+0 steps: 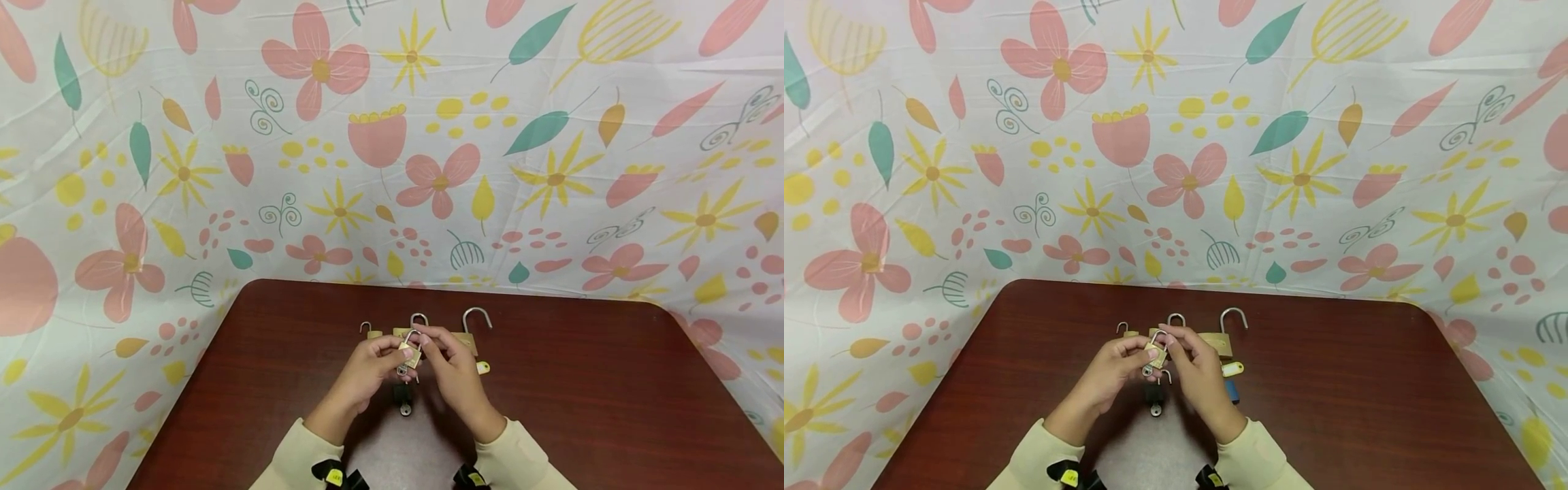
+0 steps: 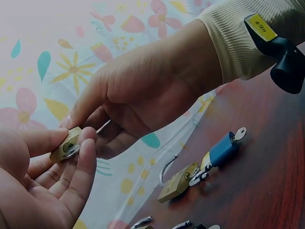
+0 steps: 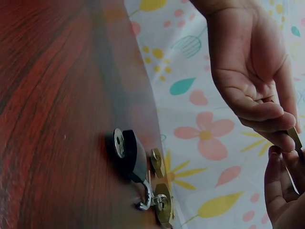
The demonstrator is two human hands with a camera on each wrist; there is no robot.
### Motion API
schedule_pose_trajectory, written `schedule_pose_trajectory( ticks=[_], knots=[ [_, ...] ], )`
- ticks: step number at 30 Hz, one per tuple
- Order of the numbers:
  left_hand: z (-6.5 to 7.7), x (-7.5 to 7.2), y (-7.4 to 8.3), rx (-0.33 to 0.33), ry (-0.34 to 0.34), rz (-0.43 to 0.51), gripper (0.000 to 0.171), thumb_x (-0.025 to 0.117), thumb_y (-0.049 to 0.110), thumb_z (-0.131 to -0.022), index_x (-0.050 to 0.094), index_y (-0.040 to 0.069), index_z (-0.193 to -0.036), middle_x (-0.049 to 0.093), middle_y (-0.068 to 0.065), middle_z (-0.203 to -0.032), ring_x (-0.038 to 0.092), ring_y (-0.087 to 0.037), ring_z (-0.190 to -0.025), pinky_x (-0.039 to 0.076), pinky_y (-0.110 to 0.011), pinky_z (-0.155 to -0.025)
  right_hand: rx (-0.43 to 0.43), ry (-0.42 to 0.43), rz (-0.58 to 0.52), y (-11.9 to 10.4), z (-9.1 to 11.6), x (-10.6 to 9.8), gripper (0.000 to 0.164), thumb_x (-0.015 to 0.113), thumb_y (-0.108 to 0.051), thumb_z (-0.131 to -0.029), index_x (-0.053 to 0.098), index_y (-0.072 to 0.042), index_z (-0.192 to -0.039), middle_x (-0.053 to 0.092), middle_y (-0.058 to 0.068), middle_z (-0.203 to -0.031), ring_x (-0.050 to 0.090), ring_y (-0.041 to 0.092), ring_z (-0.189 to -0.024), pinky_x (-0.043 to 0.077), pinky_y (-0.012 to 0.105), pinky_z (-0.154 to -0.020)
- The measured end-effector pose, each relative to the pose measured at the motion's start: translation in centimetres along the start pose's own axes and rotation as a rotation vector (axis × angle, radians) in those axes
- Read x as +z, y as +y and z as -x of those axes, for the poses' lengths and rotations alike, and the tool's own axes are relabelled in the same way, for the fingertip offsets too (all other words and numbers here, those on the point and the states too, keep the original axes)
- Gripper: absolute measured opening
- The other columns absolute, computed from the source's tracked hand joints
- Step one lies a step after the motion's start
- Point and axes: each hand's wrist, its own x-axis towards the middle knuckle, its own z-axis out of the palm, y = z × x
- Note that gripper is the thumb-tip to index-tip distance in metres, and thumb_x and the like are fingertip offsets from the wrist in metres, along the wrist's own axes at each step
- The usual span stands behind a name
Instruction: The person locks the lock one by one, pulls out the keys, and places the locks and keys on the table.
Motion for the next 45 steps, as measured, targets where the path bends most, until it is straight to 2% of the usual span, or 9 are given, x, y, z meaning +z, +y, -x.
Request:
schedule_pose_trajectory(
  ticks=[3, 8, 15, 19, 24, 31, 37, 43, 45],
  knots=[
    [0.0, -0.1, 0.0, 0.003, 0.010, -0.004, 0.031, 0.062, 0.010, -0.099, 0.061, -0.014, -0.118, 0.075, -0.007, -0.092, 0.071, -0.010, -0.071, 0.060, -0.029, -0.072, 0.010, 0.005, 0.004, 0.0, 0.2, 0.3, 0.023, 0.057, -0.016, -0.104, 0.069, -0.010, -0.123, 0.075, 0.012, -0.111, 0.068, 0.005, -0.098, 0.056, 0.022, -0.082],
    [-0.1, -0.2, -0.1, 0.001, 0.007, -0.004, 0.032, 0.063, 0.010, -0.099, 0.061, -0.014, -0.119, 0.076, -0.013, -0.096, 0.071, -0.010, -0.072, 0.060, -0.028, -0.071, 0.007, -0.003, 0.018, 0.3, 0.2, 0.3, 0.024, 0.056, -0.017, -0.105, 0.069, -0.011, -0.124, 0.075, 0.011, -0.112, 0.067, 0.004, -0.095, 0.057, 0.024, -0.079],
    [-0.2, -0.1, 0.1, -0.008, 0.010, -0.013, 0.033, 0.064, 0.011, -0.098, 0.062, -0.014, -0.118, 0.073, 0.003, -0.088, 0.070, -0.009, -0.075, 0.059, -0.028, -0.073, -0.036, -0.037, 0.074, 0.2, 0.0, -0.4, 0.024, 0.056, -0.017, -0.104, 0.070, -0.019, -0.124, 0.076, 0.006, -0.112, 0.070, 0.012, -0.100, 0.058, 0.027, -0.081],
    [-0.2, 0.0, 0.1, 0.001, 0.026, -0.042, 0.035, 0.065, 0.014, -0.097, 0.063, -0.013, -0.120, 0.074, 0.005, -0.091, 0.068, -0.007, -0.082, 0.057, -0.028, -0.078, -0.066, -0.063, 0.081, -0.1, -0.2, -0.8, 0.026, 0.056, -0.015, -0.104, 0.068, -0.017, -0.127, 0.076, 0.007, -0.113, 0.071, 0.015, -0.102, 0.059, 0.028, -0.080],
    [-0.3, -0.1, -0.1, -0.005, 0.029, -0.043, 0.034, 0.064, 0.014, -0.096, 0.064, -0.009, -0.122, 0.077, 0.001, -0.094, 0.071, -0.009, -0.085, 0.055, -0.026, -0.073, -0.087, -0.086, 0.050, -0.2, -0.3, -1.1, 0.032, 0.053, -0.011, -0.105, 0.063, -0.008, -0.135, 0.072, 0.013, -0.122, 0.069, 0.010, -0.106, 0.061, 0.030, -0.080],
    [-0.4, -0.2, -0.3, 0.001, 0.091, -0.035, 0.031, 0.065, 0.009, -0.093, 0.064, -0.010, -0.117, 0.067, 0.006, -0.091, 0.061, -0.009, -0.080, 0.054, -0.028, -0.074, -0.086, -0.091, 0.050, -0.1, -0.5, -1.1, 0.029, 0.055, -0.010, -0.104, 0.062, -0.007, -0.132, 0.070, 0.012, -0.119, 0.066, 0.009, -0.101, 0.057, 0.024, -0.084],
    [-0.7, -0.5, -0.4, 0.026, 0.143, 0.033, 0.032, 0.065, 0.004, -0.092, 0.061, -0.013, -0.119, 0.071, 0.007, -0.091, 0.064, -0.006, -0.079, 0.056, -0.027, -0.076, -0.077, -0.086, 0.084, 0.0, -0.5, -0.8, 0.026, 0.063, -0.010, -0.100, 0.062, -0.011, -0.126, 0.067, 0.011, -0.117, 0.065, 0.015, -0.101, 0.055, 0.025, -0.083],
    [-0.7, -0.5, -0.1, 0.076, 0.183, 0.138, 0.012, 0.066, 0.001, -0.093, 0.061, 0.000, -0.105, 0.066, -0.001, -0.097, 0.067, -0.012, -0.086, 0.060, -0.029, -0.080, -0.014, -0.092, 0.082, -0.2, -0.3, -0.5, 0.024, 0.069, -0.013, -0.097, 0.058, -0.003, -0.115, 0.064, 0.010, -0.111, 0.064, 0.011, -0.096, 0.055, 0.024, -0.081],
    [-0.7, -0.6, 0.0, 0.095, 0.190, 0.155, 0.011, 0.066, 0.000, -0.093, 0.059, 0.002, -0.102, 0.064, -0.003, -0.099, 0.067, -0.013, -0.089, 0.061, -0.029, -0.081, -0.022, -0.096, 0.083, -0.2, -0.3, -0.5, 0.019, 0.069, -0.012, -0.096, 0.059, -0.006, -0.110, 0.064, 0.008, -0.106, 0.064, 0.010, -0.094, 0.055, 0.024, -0.080]
  ],
)
